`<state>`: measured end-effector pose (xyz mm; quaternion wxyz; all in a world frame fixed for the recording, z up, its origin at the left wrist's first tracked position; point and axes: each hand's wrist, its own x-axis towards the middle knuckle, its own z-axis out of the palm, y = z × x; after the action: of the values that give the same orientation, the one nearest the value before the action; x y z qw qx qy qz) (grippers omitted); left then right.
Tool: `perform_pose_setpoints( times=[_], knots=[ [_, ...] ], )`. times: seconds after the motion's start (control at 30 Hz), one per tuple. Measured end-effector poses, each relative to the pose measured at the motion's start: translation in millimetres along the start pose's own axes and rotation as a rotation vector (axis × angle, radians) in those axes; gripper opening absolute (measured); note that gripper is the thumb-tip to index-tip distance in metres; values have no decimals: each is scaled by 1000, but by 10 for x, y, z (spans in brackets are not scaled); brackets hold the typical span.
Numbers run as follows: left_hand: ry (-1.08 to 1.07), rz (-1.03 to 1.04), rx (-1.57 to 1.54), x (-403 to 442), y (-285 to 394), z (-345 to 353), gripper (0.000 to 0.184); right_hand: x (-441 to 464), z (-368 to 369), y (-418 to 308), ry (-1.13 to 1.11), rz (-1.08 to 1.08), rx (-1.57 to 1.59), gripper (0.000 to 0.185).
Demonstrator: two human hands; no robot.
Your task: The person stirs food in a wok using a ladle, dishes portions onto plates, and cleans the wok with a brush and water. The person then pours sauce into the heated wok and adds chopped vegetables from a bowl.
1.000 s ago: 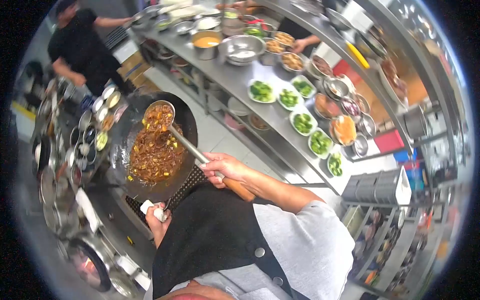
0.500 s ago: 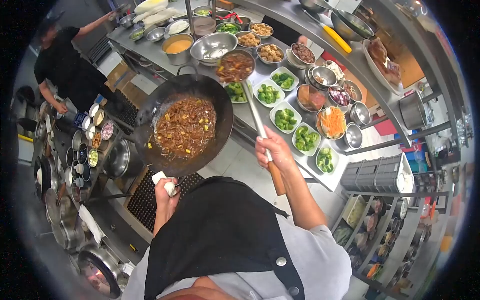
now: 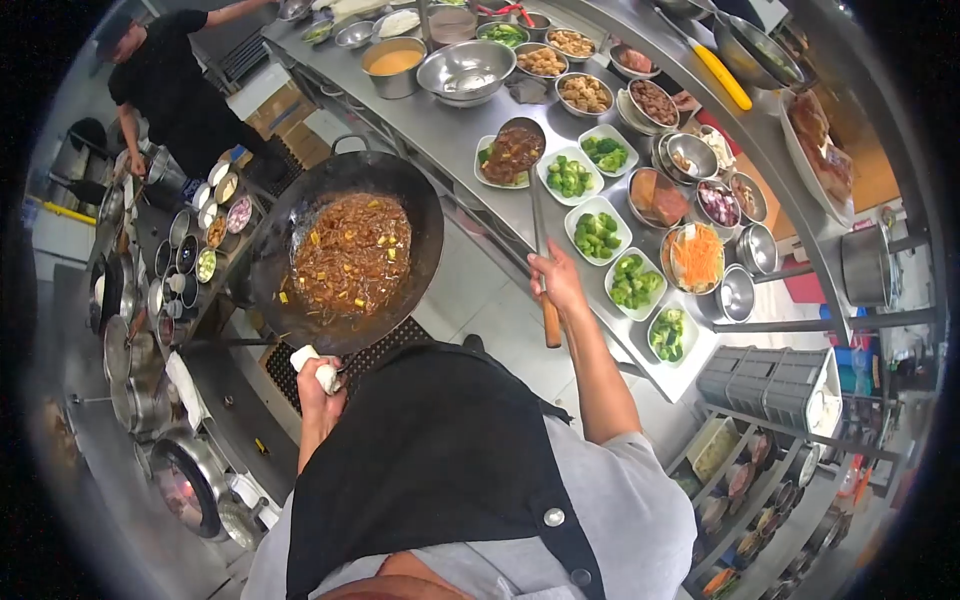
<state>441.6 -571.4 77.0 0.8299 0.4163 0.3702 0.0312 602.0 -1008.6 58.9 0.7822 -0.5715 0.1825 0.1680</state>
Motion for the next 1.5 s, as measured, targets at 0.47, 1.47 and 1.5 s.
perform_pose_setpoints(
  times=[0.47, 1.47, 1.5],
  knots=[
    [47, 14, -26, -188, -113, -73, 18, 147, -37, 128, 72, -162, -173, 76],
    [-126, -21, -49, 398, -440, 129, 11, -570, 405, -516, -276, -5, -300, 69],
    [-113, -21, -63, 405, -384, 47, 11, -540, 609, -419, -276, -24, -385, 69]
  ],
)
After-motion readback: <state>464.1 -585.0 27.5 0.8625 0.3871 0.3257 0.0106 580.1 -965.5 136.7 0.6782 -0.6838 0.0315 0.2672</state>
